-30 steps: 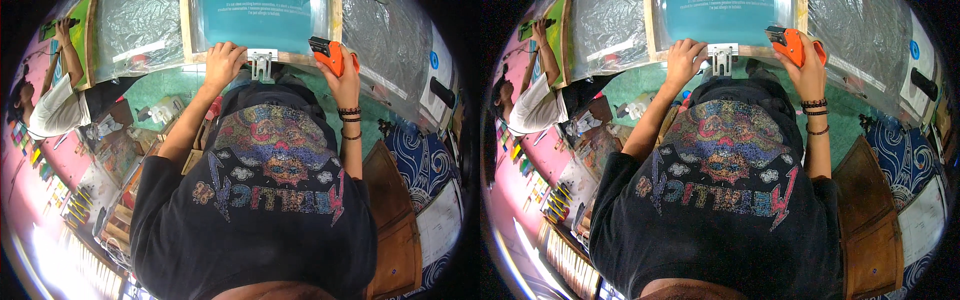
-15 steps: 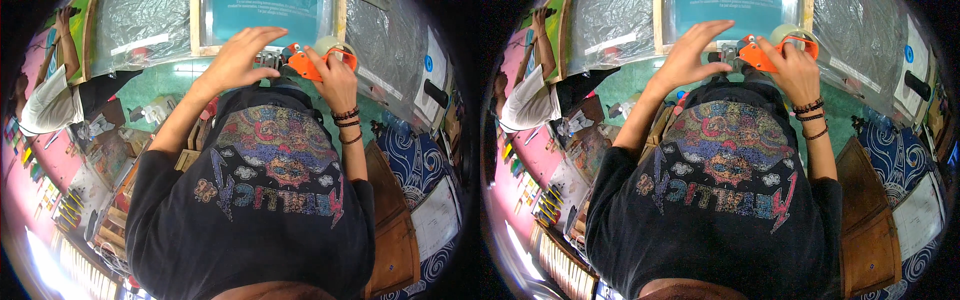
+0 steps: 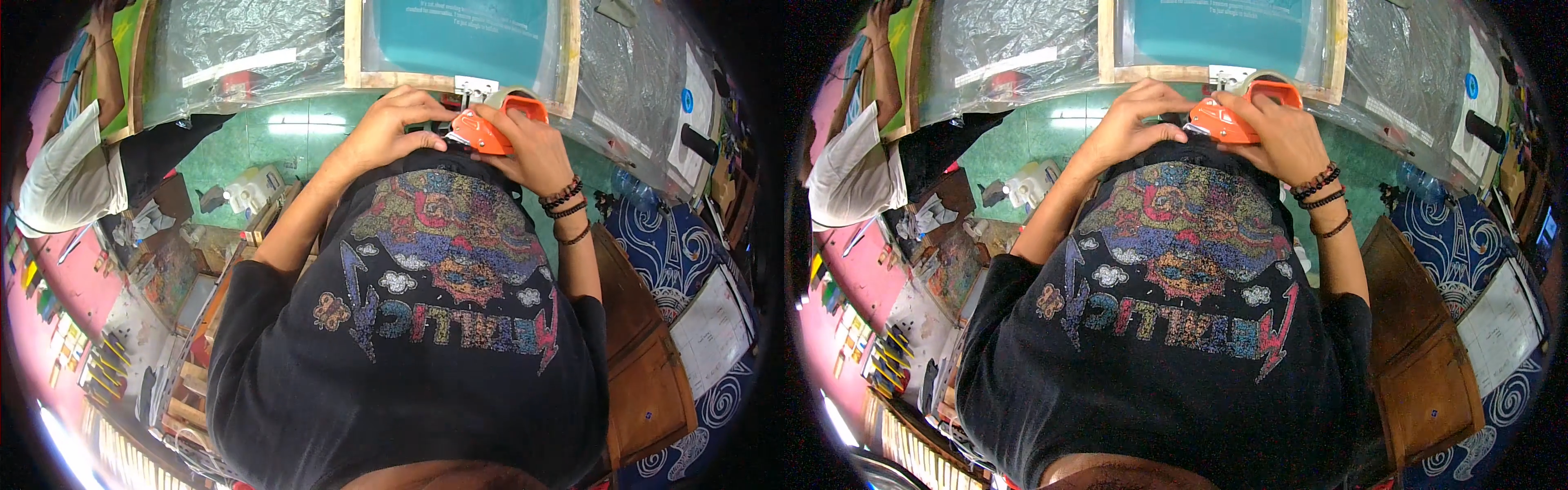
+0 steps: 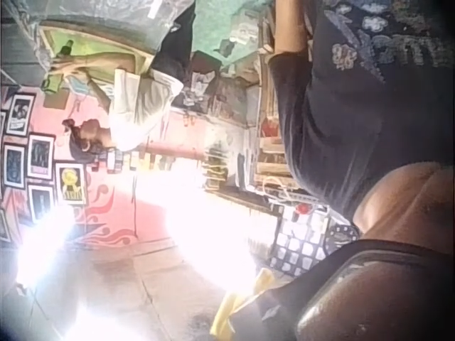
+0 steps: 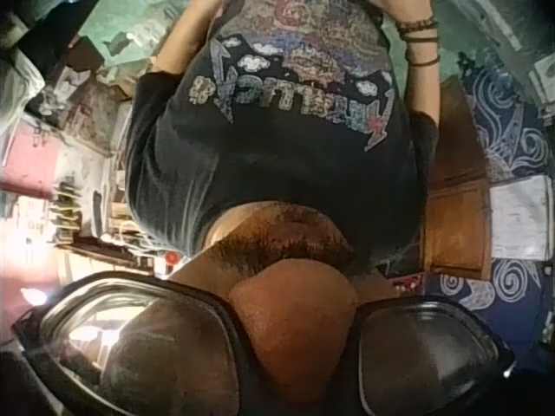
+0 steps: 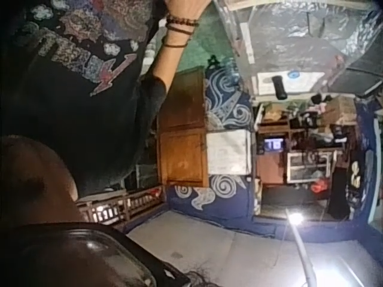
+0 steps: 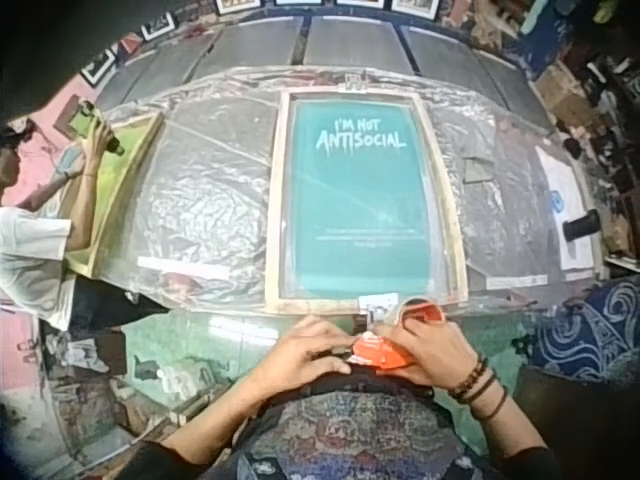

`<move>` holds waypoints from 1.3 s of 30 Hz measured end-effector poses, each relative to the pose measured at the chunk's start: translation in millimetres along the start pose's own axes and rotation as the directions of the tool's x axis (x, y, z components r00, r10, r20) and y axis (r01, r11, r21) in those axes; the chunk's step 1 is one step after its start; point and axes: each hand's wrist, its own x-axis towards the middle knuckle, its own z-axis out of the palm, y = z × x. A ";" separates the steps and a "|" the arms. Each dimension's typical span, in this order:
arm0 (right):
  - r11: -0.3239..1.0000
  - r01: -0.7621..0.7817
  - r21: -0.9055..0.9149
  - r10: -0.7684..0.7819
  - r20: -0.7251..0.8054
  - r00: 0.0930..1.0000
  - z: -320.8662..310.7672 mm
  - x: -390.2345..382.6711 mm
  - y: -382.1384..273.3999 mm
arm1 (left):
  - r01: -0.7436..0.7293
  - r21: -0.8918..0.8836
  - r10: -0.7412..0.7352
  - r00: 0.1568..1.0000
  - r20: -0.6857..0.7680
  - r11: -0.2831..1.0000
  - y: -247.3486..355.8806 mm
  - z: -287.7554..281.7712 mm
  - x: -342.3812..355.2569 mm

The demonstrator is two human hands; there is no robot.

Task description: Taping the edges of a screen printing frame to prepare it for printing, and inspecting the alignment of the design.

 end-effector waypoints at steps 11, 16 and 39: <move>0.993 -0.100 0.059 0.102 -0.023 0.995 16.7 34.7 -30.6 | 0.347 -0.224 -0.406 0.846 -0.344 0.911 -13.8 3.1 -15.3; 0.985 -0.170 0.020 0.169 0.039 0.985 11.8 54.7 -32.2 | 0.347 0.000 -0.287 0.777 -0.560 0.938 -20.2 15.5 -12.2; 0.837 -0.447 -0.315 0.540 0.347 0.767 -100.5 -38.1 229.2 | 0.687 0.020 -0.620 0.667 -0.414 0.726 -129.2 -58.5 -20.6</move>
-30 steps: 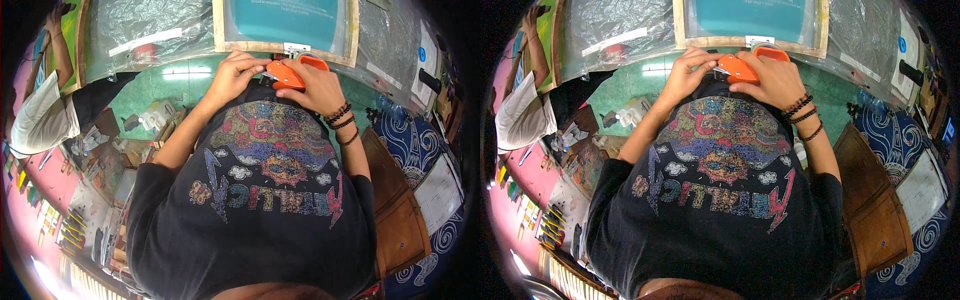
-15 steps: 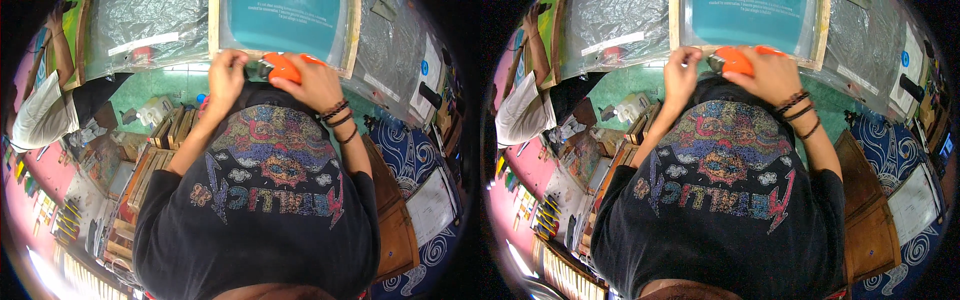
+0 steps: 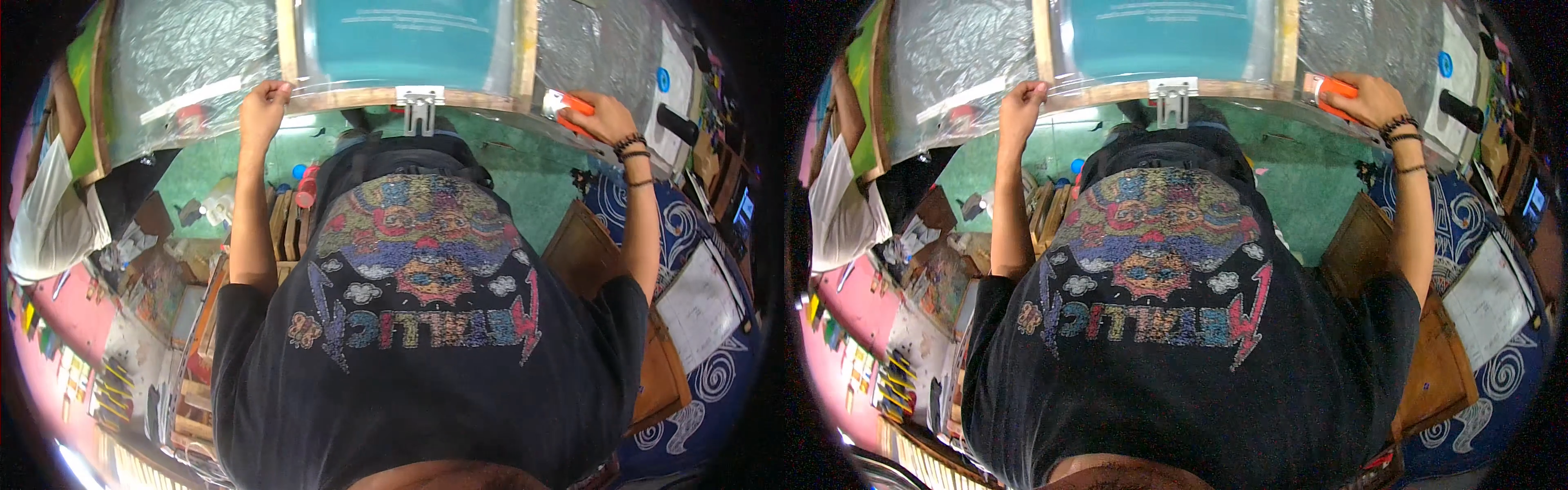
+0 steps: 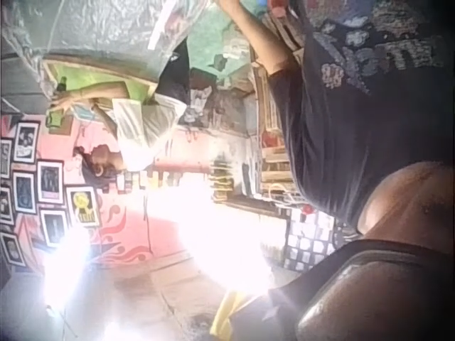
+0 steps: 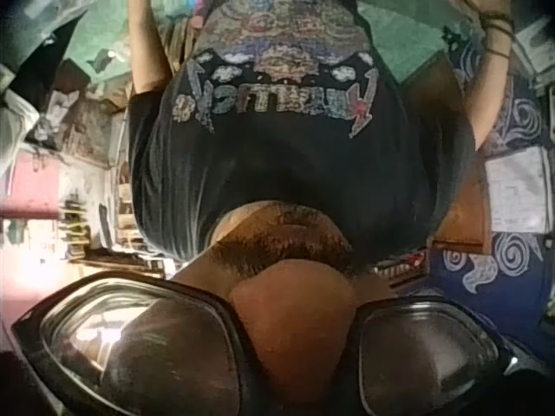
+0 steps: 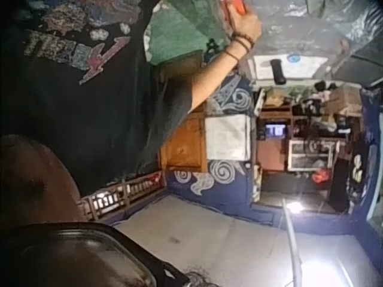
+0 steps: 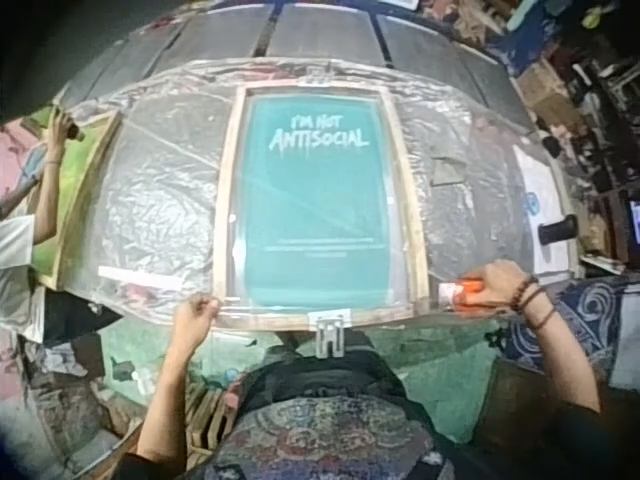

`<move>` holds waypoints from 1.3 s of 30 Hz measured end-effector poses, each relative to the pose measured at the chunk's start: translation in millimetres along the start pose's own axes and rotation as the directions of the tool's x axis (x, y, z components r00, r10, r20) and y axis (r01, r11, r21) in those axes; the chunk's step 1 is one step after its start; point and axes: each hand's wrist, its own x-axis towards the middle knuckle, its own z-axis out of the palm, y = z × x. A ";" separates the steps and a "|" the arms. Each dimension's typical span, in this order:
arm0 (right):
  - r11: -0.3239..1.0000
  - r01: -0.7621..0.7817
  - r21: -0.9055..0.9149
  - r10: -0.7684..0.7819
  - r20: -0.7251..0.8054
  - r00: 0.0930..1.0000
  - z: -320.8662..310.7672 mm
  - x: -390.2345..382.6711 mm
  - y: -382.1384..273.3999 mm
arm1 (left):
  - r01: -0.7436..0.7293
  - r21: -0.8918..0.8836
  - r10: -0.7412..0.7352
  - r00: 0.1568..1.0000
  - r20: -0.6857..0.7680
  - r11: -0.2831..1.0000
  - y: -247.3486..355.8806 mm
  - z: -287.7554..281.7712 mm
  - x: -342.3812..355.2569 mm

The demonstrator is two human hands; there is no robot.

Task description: Taping the edges of a screen printing frame to prepare it for printing, and inspecting the alignment of the design.

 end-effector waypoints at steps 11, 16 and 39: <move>0.987 -0.081 -0.139 0.096 0.106 0.990 36.2 23.7 24.6 | 0.045 0.182 -0.039 0.999 -0.033 0.982 8.4 2.4 -1.5; 0.977 -0.121 -0.176 0.141 0.110 0.984 36.3 45.2 17.8 | 0.059 0.133 -0.053 0.997 -0.051 0.989 19.7 6.4 -3.6; 0.872 -0.428 0.238 0.490 -0.448 0.748 128.1 77.7 126.5 | 0.014 0.091 -0.006 0.996 -0.085 0.996 16.7 9.9 -6.7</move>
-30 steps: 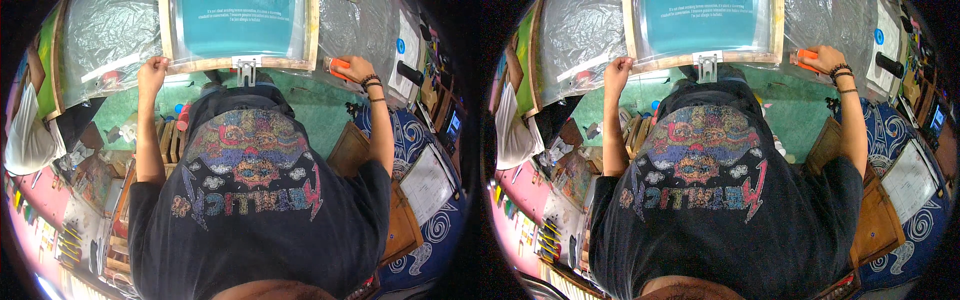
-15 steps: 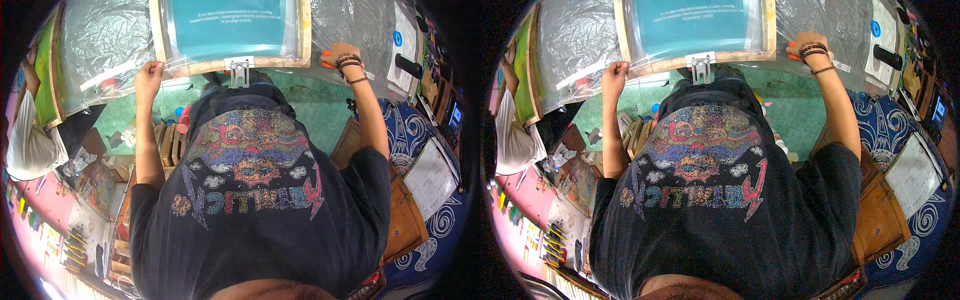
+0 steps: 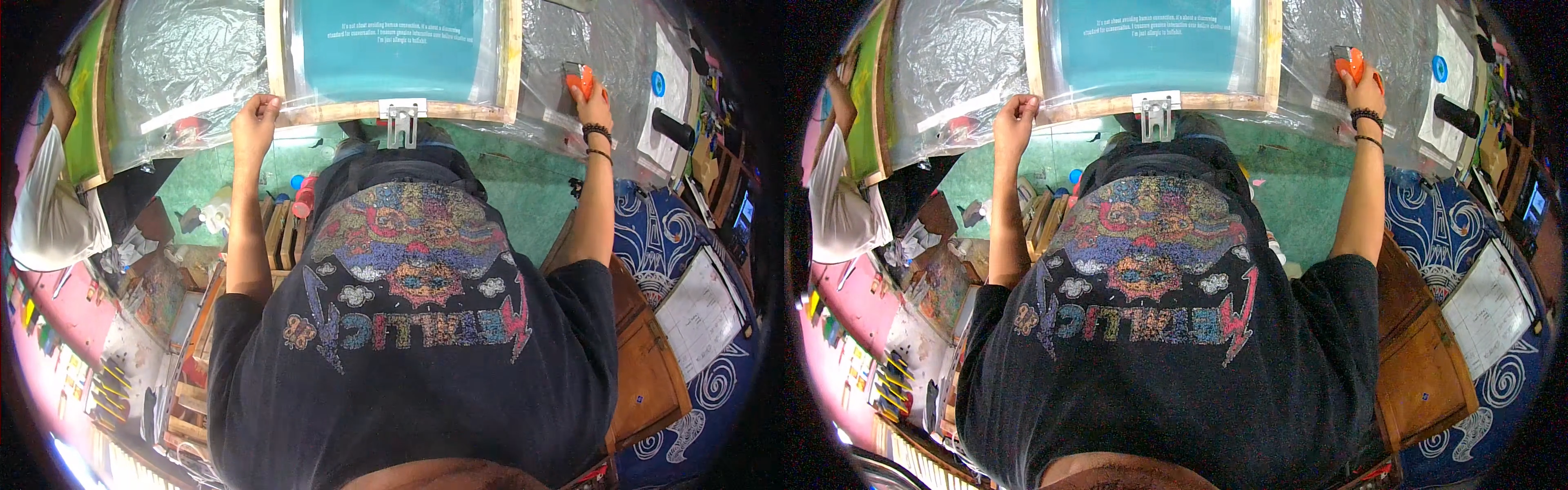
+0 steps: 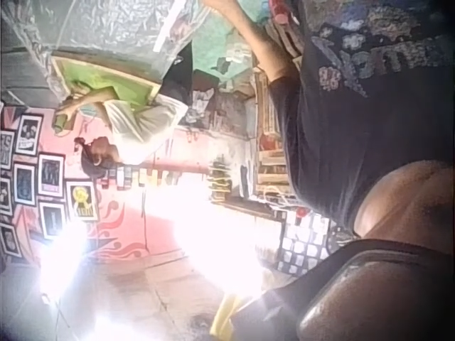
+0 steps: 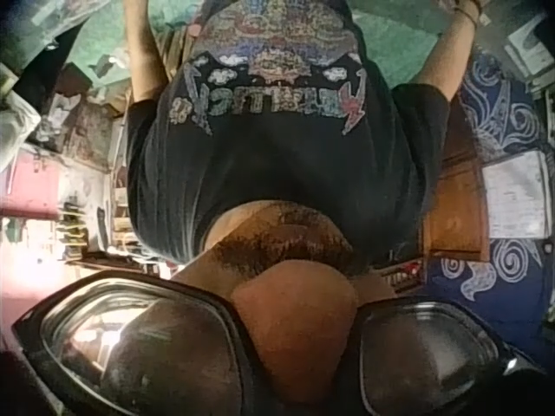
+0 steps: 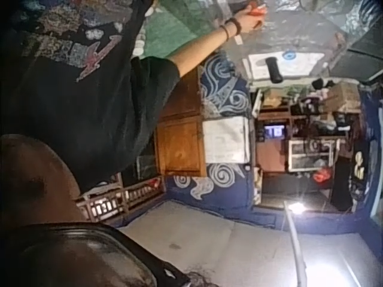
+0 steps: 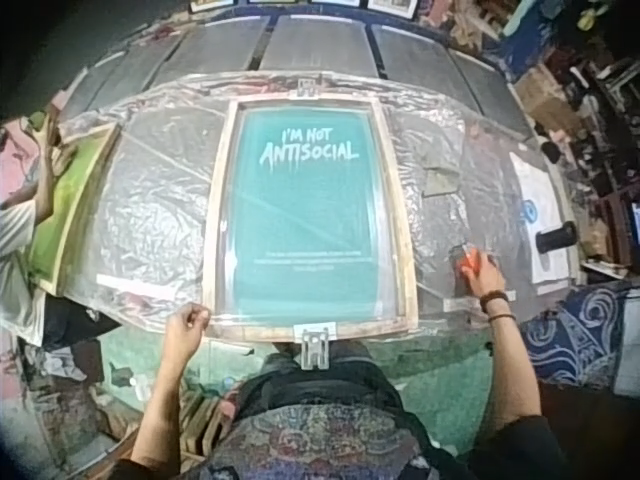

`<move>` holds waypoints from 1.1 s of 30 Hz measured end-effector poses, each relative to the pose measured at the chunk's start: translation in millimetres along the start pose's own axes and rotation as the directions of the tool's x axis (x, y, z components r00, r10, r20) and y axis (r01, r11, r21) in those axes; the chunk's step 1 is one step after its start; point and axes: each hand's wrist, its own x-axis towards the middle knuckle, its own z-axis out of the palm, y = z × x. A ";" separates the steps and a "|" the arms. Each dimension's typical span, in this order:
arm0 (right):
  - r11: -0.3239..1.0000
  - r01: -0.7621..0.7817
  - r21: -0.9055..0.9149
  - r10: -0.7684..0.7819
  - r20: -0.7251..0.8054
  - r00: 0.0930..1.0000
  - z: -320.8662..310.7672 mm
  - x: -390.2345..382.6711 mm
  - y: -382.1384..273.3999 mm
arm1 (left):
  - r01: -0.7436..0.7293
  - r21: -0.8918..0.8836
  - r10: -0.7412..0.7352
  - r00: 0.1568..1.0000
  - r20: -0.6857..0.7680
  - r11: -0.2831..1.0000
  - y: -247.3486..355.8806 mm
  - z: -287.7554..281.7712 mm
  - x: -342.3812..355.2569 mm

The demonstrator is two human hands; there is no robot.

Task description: Taping the edges of a screen printing frame to prepare it for printing, and inspecting the alignment of the design.

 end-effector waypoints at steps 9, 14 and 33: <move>0.905 0.244 0.348 -0.328 0.207 0.922 -49.0 -66.5 -136.8 | -0.058 0.002 0.058 0.998 -0.017 0.998 -7.9 0.8 -5.0; 0.876 0.347 0.336 -0.473 0.458 0.752 -50.0 -73.8 -151.2 | -0.040 -0.027 0.039 0.999 -0.021 0.999 -6.4 2.4 -7.3; 0.676 0.112 0.729 -0.544 0.390 0.743 -116.6 -44.9 -132.7 | -0.209 -0.146 0.148 0.927 -0.345 0.967 44.4 -15.3 -19.4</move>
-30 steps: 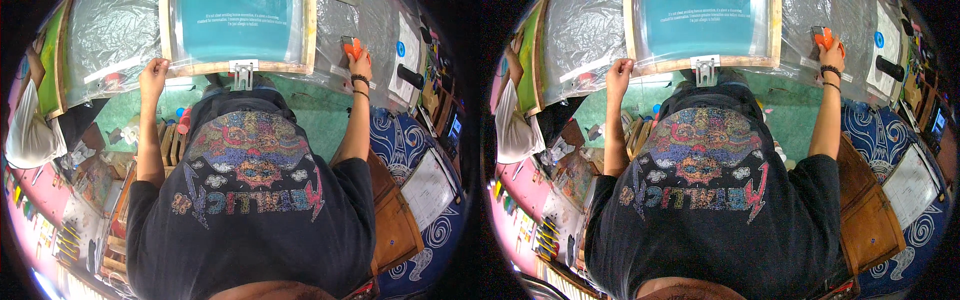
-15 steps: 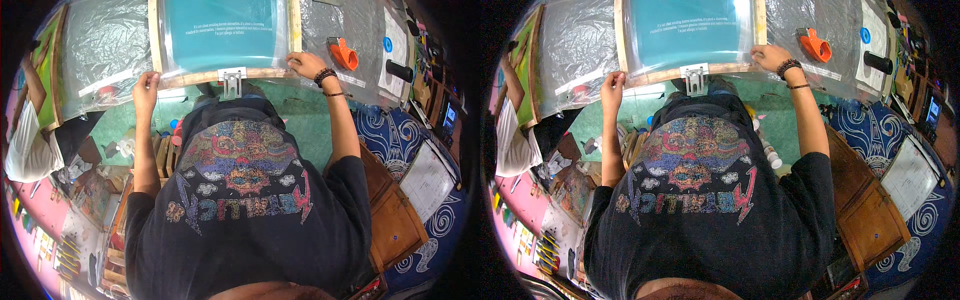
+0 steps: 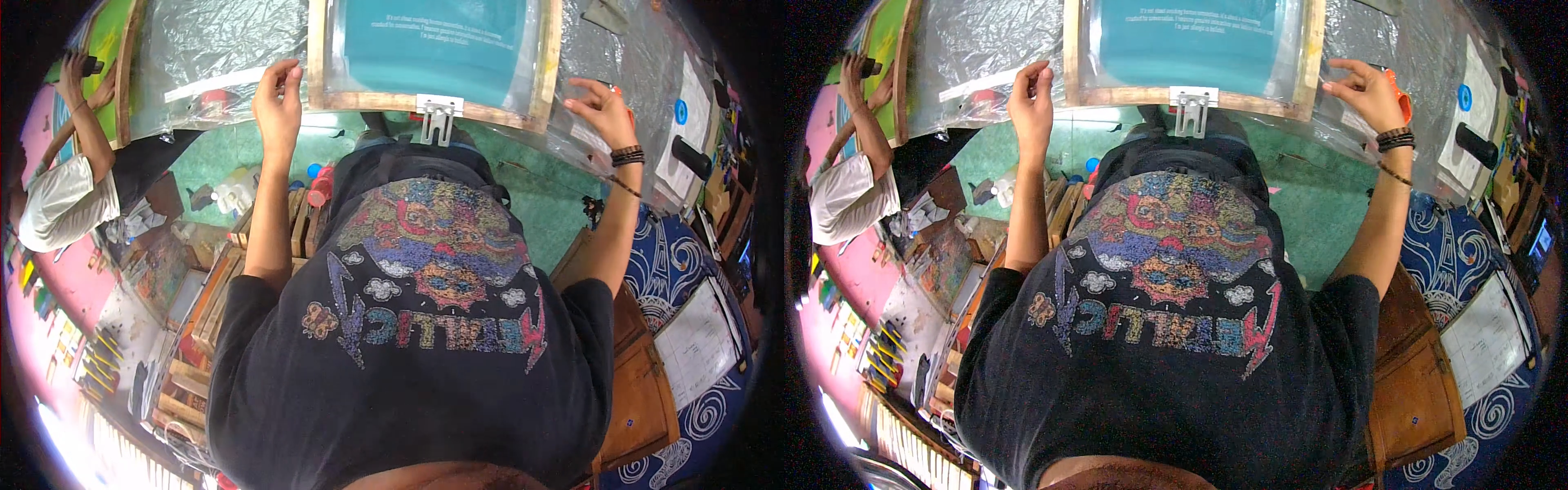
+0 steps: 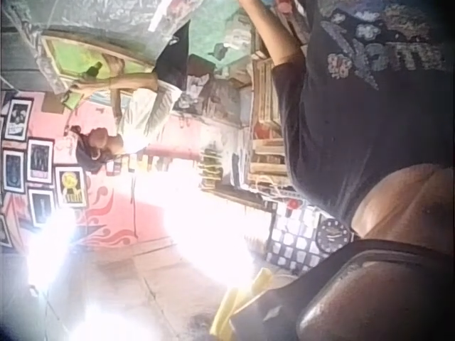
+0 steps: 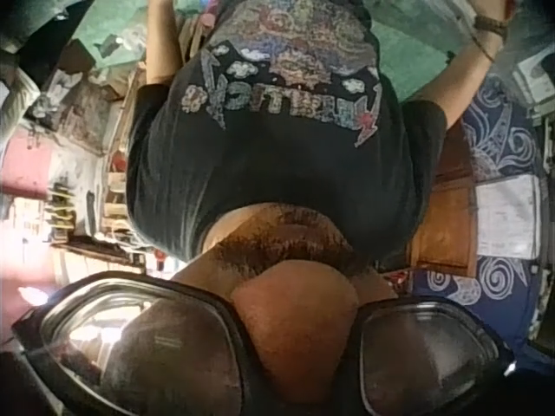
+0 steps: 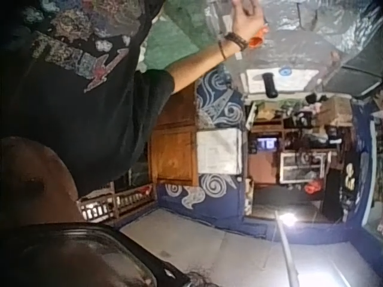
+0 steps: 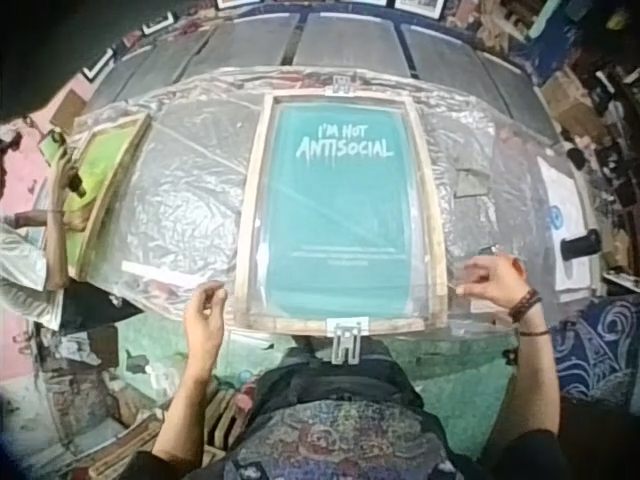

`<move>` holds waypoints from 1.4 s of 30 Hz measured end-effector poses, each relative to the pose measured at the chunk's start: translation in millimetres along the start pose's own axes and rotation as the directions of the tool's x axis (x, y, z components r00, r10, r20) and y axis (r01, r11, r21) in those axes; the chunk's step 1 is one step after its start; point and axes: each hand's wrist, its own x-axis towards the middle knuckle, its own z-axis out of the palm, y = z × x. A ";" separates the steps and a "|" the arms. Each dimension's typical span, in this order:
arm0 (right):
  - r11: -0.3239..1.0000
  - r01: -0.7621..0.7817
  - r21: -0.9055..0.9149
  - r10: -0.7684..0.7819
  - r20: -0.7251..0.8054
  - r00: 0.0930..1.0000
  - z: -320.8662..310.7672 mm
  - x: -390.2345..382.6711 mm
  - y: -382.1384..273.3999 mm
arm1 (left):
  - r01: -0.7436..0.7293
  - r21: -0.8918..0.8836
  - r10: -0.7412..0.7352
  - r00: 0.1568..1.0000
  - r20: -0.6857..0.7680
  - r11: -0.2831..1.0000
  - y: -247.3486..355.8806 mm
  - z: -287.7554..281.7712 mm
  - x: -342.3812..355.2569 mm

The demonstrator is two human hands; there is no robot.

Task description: Taping the edges of a screen printing frame to prepare it for printing, and inspecting the alignment of the design.

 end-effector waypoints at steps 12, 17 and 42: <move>0.888 -0.025 0.459 0.080 -0.101 0.992 31.2 14.8 30.7 | 0.126 -0.015 -0.126 0.992 0.009 0.992 -33.4 -5.2 19.5; 0.921 -0.030 0.388 0.146 -0.274 0.951 42.0 24.9 39.3 | 0.079 -0.141 -0.086 0.995 -0.042 0.987 -43.8 -1.7 31.6; 0.814 -0.340 -0.471 0.195 -0.331 0.923 82.4 55.3 38.7 | -0.326 0.617 0.078 0.916 0.394 0.716 -11.8 38.8 29.7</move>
